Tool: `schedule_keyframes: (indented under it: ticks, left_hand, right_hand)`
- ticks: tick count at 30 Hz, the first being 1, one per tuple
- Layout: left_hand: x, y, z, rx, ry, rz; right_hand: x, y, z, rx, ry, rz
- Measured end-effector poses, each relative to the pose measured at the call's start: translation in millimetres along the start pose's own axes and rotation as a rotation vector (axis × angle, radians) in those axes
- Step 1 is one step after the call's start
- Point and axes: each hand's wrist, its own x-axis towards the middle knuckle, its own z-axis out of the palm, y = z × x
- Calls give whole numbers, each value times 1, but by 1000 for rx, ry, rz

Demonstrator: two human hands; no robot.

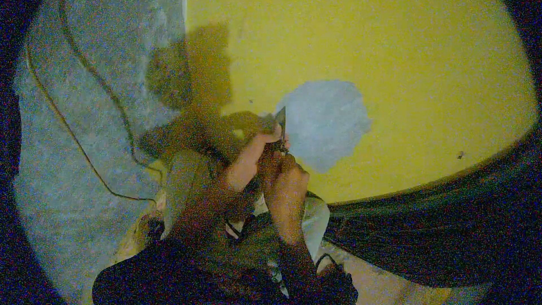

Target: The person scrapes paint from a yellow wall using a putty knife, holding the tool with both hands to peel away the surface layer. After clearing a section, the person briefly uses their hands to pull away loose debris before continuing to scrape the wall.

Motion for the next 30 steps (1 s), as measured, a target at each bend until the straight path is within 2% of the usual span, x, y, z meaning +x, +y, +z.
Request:
schedule_keyframes:
  ticks: [4, 7, 9, 11, 14, 16, 18, 19, 22, 23, 26, 30]
  left_hand:
    - [1, 2, -2, 31, 58, -71]
    - [12, -2, -5, 50, 110, -65]
    - [22, -5, -13, 23, 129, -61]
    - [29, -8, -21, 104, 47, -20]
    - [12, 5, 2, 242, 108, 2]
    - [20, -3, -12, 185, 58, 14]
    - [20, -2, -16, 61, 139, 75]
    - [17, 6, -18, 38, 109, 49]
    - [14, 9, -18, 21, 76, 21]
    - [13, 4, -16, 39, 52, 83]
    - [-14, 7, 9, 178, 46, 85]
    - [-7, 10, 3, 203, 103, -19]
  right_hand:
    - [0, 10, 14, 14, 60, -65]
    - [-1, 9, 20, 76, 98, -39]
    - [1, 8, 23, 19, 85, 52]
    - [2, 12, 30, 20, 105, 15]
    - [5, 26, 35, 40, 115, -32]
    - [4, 34, 39, 72, 117, -40]
    - [8, 35, 39, 117, 100, -128]
    - [11, 33, 36, 109, 42, -122]
    - [13, 23, 17, 95, 27, -148]
    - [12, 23, 17, 107, 38, -157]
    - [-1, 26, 19, 77, 56, -97]
    - [-7, 16, 25, 58, 108, 6]
